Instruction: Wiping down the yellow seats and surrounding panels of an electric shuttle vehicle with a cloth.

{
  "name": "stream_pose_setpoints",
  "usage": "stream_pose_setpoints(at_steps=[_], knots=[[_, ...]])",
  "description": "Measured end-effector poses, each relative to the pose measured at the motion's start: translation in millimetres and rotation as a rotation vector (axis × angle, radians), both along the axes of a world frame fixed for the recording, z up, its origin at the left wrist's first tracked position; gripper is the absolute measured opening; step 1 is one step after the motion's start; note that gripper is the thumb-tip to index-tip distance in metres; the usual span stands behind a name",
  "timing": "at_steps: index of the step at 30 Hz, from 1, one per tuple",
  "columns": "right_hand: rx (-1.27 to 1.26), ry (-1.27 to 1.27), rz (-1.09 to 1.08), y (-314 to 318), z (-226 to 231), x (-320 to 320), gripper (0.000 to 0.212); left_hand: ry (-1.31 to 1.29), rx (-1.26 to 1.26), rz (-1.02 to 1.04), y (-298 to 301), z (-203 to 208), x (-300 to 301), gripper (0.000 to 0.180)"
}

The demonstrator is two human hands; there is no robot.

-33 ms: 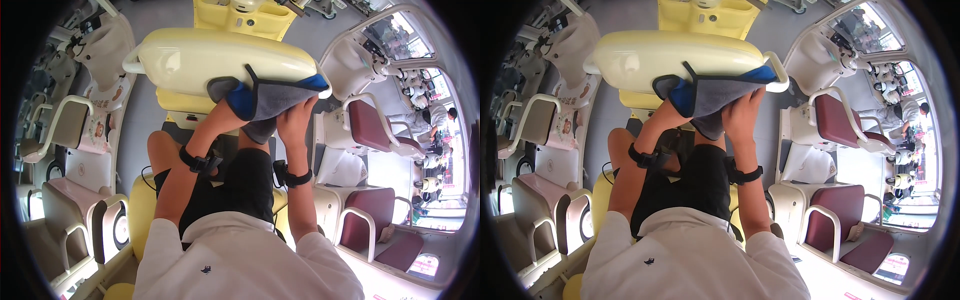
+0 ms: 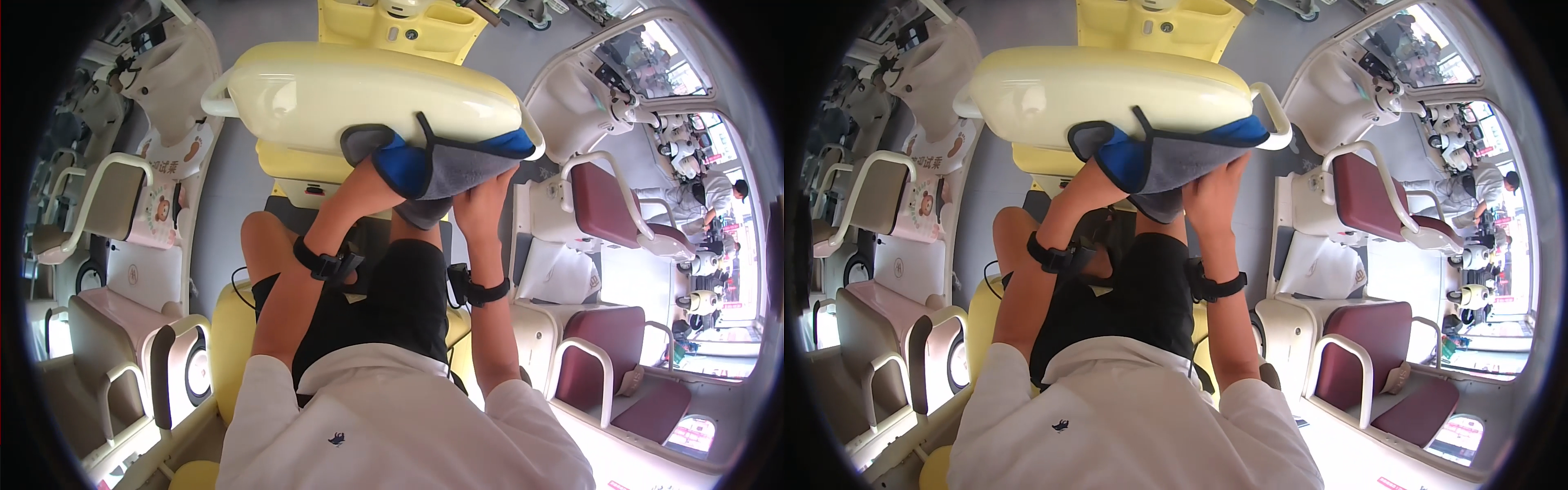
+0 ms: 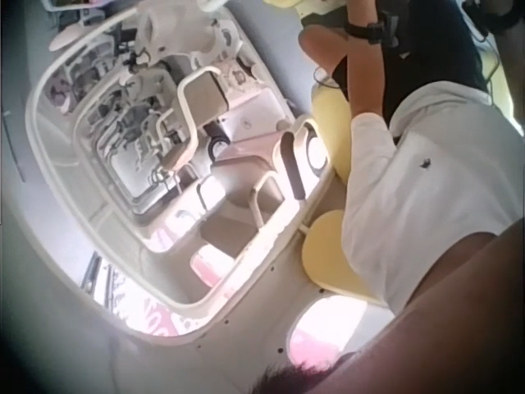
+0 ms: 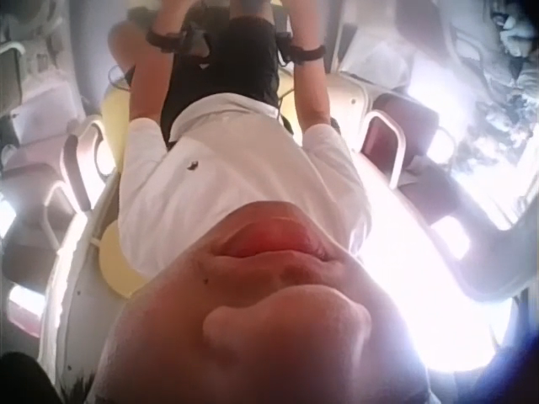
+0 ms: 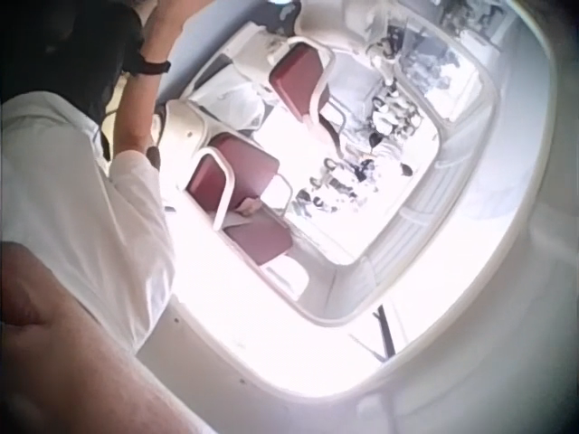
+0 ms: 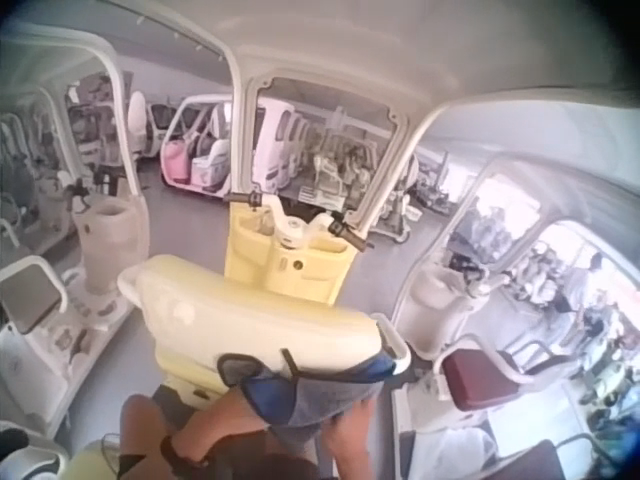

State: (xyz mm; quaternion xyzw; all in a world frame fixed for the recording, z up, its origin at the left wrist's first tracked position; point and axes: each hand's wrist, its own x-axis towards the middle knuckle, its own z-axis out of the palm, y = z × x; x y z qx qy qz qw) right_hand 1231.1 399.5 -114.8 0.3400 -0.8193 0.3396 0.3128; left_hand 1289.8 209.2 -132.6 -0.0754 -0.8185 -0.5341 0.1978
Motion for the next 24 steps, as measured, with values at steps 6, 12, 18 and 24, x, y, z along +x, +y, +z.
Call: stream_pose_setpoints(at_steps=[6,12,18,24], knots=[[0.169,-0.491,0.054,36,-68,6,0.062,-0.460,0.203,-0.068,-9,-33,6,0.054],[-0.281,-0.429,0.217,-13,-29,28,0.045,-0.239,0.058,-0.177,-15,10,30,0.057],[-0.097,-0.422,0.120,-64,80,47,0.025,0.154,0.483,0.251,-88,67,16,0.044],[-0.249,-1.050,0.452,-92,32,64,0.043,0.057,0.426,0.403,-86,49,27,0.037]])
